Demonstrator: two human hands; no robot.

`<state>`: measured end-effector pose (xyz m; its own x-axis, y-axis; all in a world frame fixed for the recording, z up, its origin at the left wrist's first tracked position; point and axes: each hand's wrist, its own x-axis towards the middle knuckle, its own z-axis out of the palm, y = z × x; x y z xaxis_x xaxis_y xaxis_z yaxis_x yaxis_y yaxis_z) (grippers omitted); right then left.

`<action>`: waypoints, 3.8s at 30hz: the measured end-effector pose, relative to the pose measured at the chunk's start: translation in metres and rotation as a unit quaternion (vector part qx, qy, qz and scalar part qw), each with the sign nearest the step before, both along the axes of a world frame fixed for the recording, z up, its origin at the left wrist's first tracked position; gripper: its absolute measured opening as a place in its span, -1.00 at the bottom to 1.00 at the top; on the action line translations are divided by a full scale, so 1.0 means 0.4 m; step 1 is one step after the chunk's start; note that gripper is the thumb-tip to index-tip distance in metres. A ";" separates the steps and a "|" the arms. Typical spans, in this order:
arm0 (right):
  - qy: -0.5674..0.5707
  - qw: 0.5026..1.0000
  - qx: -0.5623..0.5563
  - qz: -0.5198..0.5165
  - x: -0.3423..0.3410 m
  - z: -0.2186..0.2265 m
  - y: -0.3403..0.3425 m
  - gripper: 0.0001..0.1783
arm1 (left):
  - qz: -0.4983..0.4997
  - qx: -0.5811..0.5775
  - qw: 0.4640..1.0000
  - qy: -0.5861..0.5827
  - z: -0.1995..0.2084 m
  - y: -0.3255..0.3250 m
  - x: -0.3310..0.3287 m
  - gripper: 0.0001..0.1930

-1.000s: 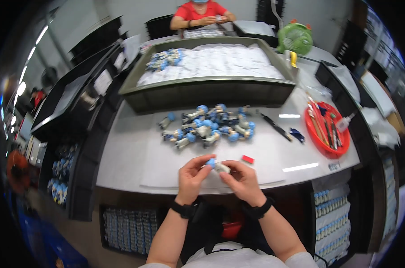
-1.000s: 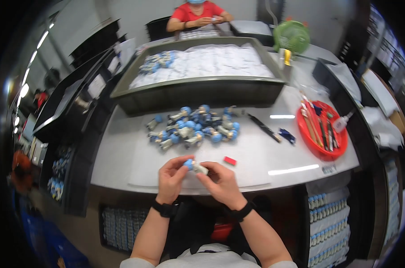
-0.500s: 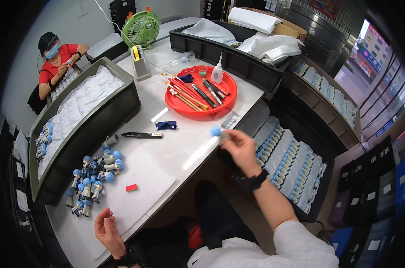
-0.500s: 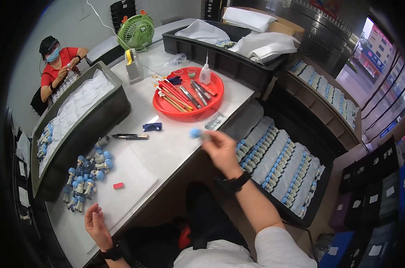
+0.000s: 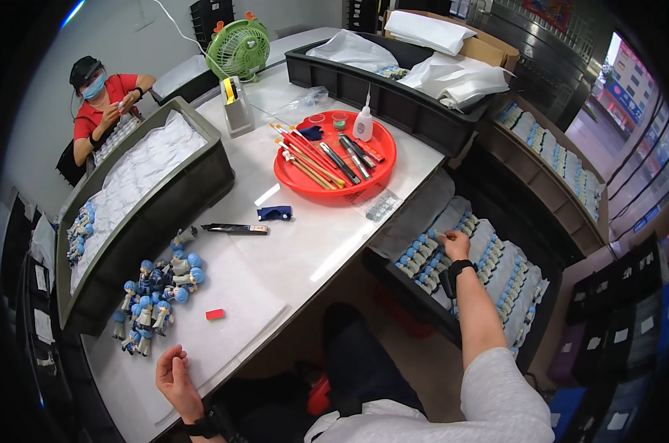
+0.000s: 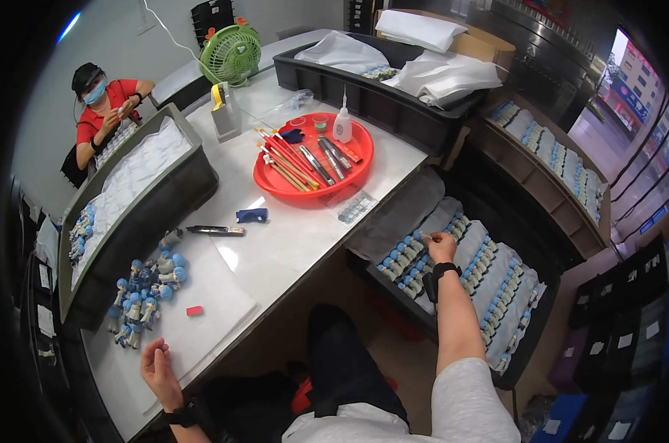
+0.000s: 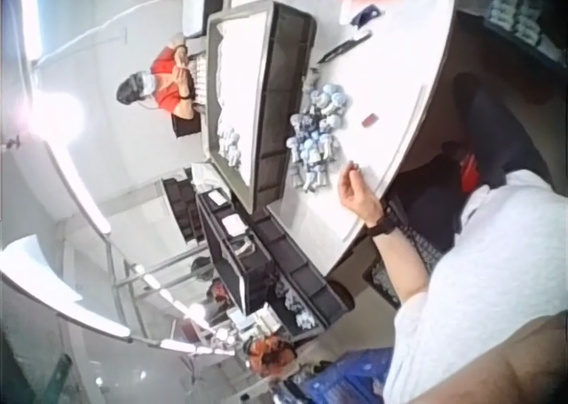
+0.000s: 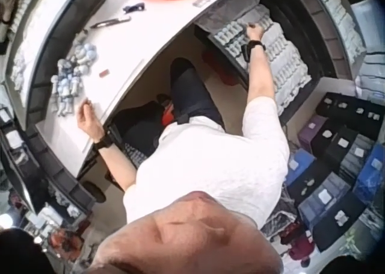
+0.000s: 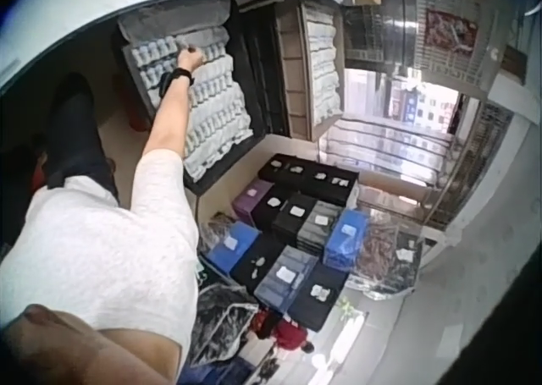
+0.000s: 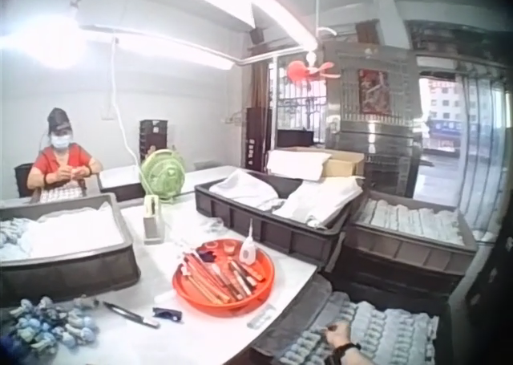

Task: The recorder is assembling small blue and white plastic figurines, possibly for quality control or production.

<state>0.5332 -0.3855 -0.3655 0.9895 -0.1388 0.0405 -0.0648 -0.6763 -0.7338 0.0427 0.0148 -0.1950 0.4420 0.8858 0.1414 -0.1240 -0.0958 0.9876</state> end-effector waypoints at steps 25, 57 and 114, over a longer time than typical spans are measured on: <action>-0.090 0.995 -0.005 0.046 0.154 -0.099 -0.033 -0.47 | -0.046 0.036 0.997 0.046 0.104 -0.009 -0.015 -0.84; 0.089 0.633 0.366 0.677 -0.853 0.506 0.736 -0.59 | -0.172 -0.162 0.953 -0.188 0.126 0.008 -0.049 -0.65; 0.031 0.708 0.401 0.581 -0.857 0.443 0.805 -0.54 | -0.049 -0.121 0.980 -0.151 0.009 -0.016 0.017 -0.67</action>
<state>0.1902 -0.0635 -0.1882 0.4511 0.8160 0.3615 0.1447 0.3329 -0.9318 0.0496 0.0085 -0.1916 0.4965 0.8652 0.0696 -0.4113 0.1640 0.8966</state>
